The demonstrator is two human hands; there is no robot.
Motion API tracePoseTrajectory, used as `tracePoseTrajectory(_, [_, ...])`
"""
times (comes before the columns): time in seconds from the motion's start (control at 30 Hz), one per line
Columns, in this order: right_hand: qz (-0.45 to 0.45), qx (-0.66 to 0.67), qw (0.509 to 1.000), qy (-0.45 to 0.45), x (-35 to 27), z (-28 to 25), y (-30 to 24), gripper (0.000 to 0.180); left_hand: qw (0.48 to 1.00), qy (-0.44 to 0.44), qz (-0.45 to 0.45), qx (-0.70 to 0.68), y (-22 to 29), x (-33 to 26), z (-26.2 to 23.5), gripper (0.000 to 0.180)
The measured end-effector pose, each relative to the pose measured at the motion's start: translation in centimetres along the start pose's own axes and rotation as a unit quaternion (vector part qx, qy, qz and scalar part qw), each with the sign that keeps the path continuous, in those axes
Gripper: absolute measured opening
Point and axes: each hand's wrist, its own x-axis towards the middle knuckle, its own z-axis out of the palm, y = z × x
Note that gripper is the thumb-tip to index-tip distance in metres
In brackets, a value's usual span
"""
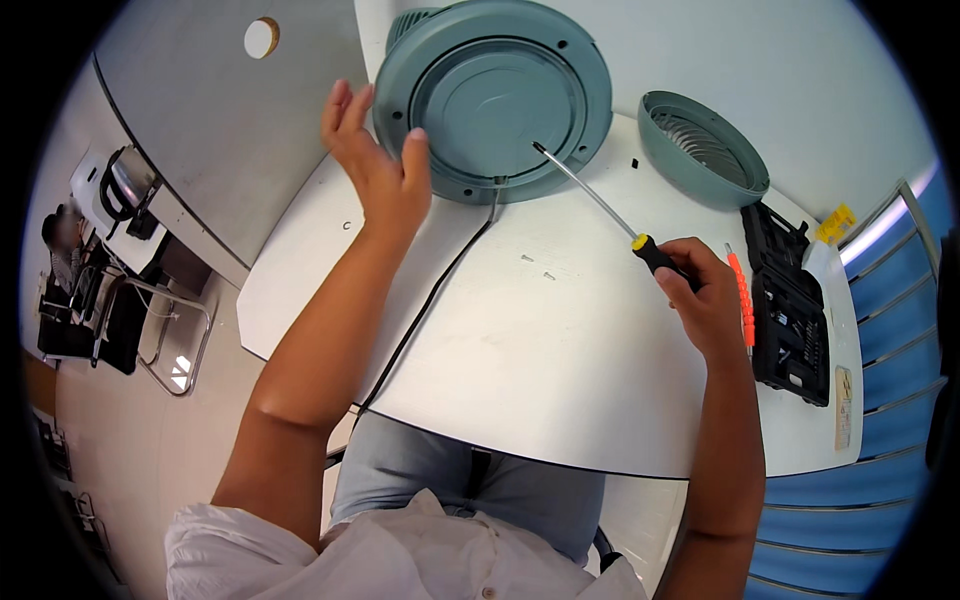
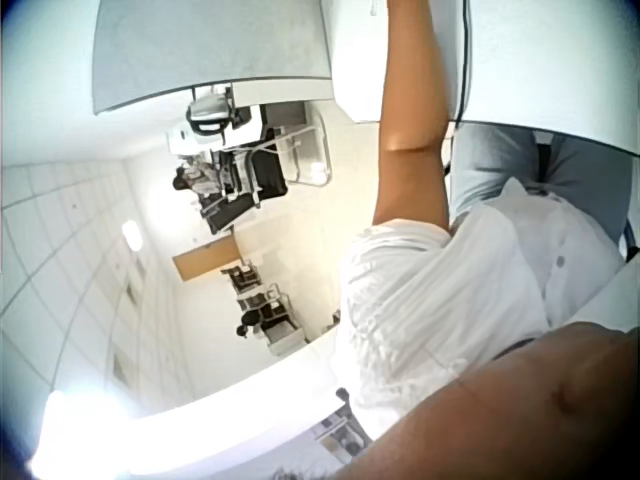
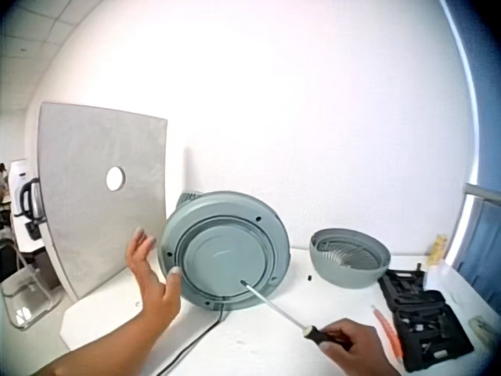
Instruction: The person assembles a small teal desk fan on a white table. They align the rear housing with the fan body, then use a screwdriver to tighten multiple screws around the perimeter to secure the housing in place.
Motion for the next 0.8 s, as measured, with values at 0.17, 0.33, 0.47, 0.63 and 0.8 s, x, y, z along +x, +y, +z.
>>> tracePoseTrajectory(0.17, [-0.031, 0.061, 0.996, 0.055, 0.0, -1.3, 0.4, 0.018, 0.917, -0.356, 0.016, -0.178, 6.9, 0.5, -1.9, 0.017])
tracePoseTrajectory(0.33, [-0.028, 0.104, 0.99, 0.095, 0.0, -1.2, 0.1, 0.017, 0.834, -0.545, 0.038, -0.072, 6.5, -3.0, -0.5, 0.016])
tracePoseTrajectory(0.47, [-0.039, 0.076, 0.994, 0.068, 0.0, -1.0, 0.5, 0.017, 0.827, -0.558, 0.043, -0.04, 5.8, -4.4, 0.3, 0.01])
tracePoseTrajectory(0.63, [-0.042, 0.066, 0.995, 0.066, -0.2, -0.8, 0.3, 0.017, 0.834, -0.549, 0.013, -0.049, 6.0, -4.5, 0.6, 0.005])
tracePoseTrajectory(0.8, [-0.029, 0.061, 0.996, 0.057, -0.2, -0.8, 0.2, 0.018, 0.752, -0.358, -0.36, -0.421, 4.3, -3.2, 0.4, 0.006])
